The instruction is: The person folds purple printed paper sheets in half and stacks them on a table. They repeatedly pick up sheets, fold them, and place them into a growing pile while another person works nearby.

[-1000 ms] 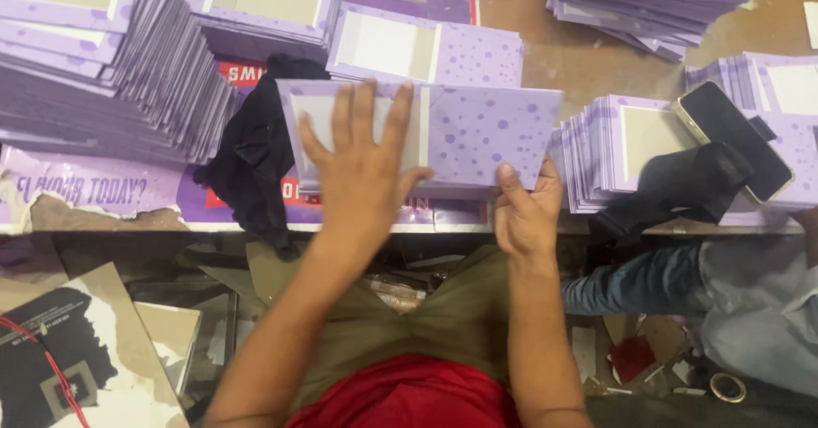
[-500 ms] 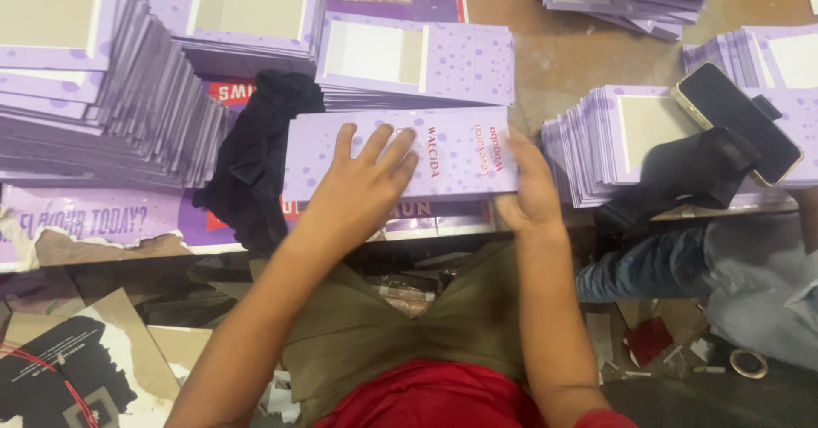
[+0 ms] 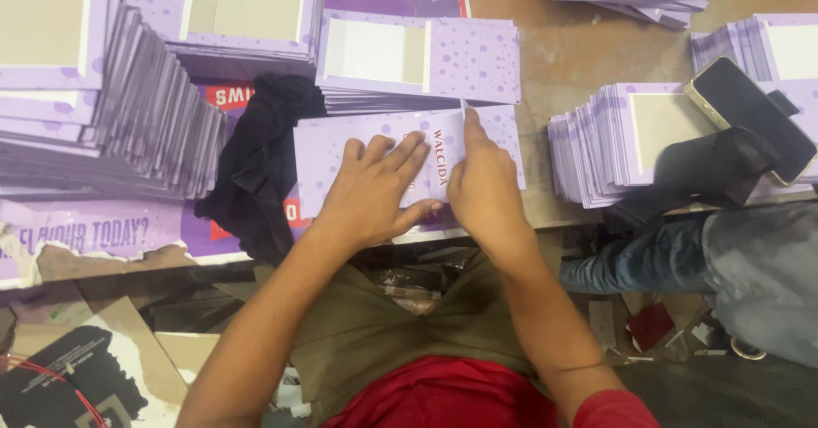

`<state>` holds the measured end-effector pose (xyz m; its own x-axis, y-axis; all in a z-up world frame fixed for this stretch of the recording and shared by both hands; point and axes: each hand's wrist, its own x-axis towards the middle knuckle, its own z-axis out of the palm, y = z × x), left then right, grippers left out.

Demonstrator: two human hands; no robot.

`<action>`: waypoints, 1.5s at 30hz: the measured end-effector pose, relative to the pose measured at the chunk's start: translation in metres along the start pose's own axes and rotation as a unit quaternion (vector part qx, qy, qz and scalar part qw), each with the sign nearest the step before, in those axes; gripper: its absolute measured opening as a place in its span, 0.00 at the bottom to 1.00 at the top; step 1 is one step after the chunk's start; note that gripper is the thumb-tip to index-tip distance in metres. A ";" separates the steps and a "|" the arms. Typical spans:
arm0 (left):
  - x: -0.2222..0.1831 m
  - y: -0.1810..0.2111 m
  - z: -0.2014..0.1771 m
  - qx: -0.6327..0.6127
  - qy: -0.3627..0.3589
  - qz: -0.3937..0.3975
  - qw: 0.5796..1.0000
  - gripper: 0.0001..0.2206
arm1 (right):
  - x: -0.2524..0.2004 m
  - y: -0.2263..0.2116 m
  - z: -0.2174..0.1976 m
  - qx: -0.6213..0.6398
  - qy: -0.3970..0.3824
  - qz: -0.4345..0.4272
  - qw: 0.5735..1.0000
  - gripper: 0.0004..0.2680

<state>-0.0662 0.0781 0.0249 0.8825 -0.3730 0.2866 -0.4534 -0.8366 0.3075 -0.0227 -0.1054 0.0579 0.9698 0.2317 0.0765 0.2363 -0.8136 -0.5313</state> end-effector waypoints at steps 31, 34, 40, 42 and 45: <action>0.001 0.002 0.005 0.009 0.002 -0.046 0.999 0.33 | -0.030 0.041 0.031 0.451 0.106 0.036 0.886 0.16; 0.002 -0.001 0.008 0.033 0.013 -0.038 0.999 0.33 | -0.034 0.042 0.031 0.413 0.099 0.045 0.904 0.15; 0.004 -0.002 0.007 0.020 -0.006 -0.033 0.999 0.34 | -0.043 0.024 0.026 0.261 0.088 -0.132 0.952 0.20; 0.004 -0.002 0.005 0.015 -0.015 -0.038 0.999 0.34 | -0.041 0.025 0.026 0.308 0.094 -0.089 0.942 0.20; 0.005 -0.002 0.001 0.004 -0.043 -0.056 0.998 0.35 | -0.034 0.037 0.027 0.414 0.099 0.019 0.905 0.16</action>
<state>-0.0607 0.0777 0.0243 0.9350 -0.3097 0.1725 -0.3509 -0.8777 0.3264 -0.0487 -0.1285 0.0127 0.9876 0.0443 0.1506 0.1550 -0.1217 -0.9804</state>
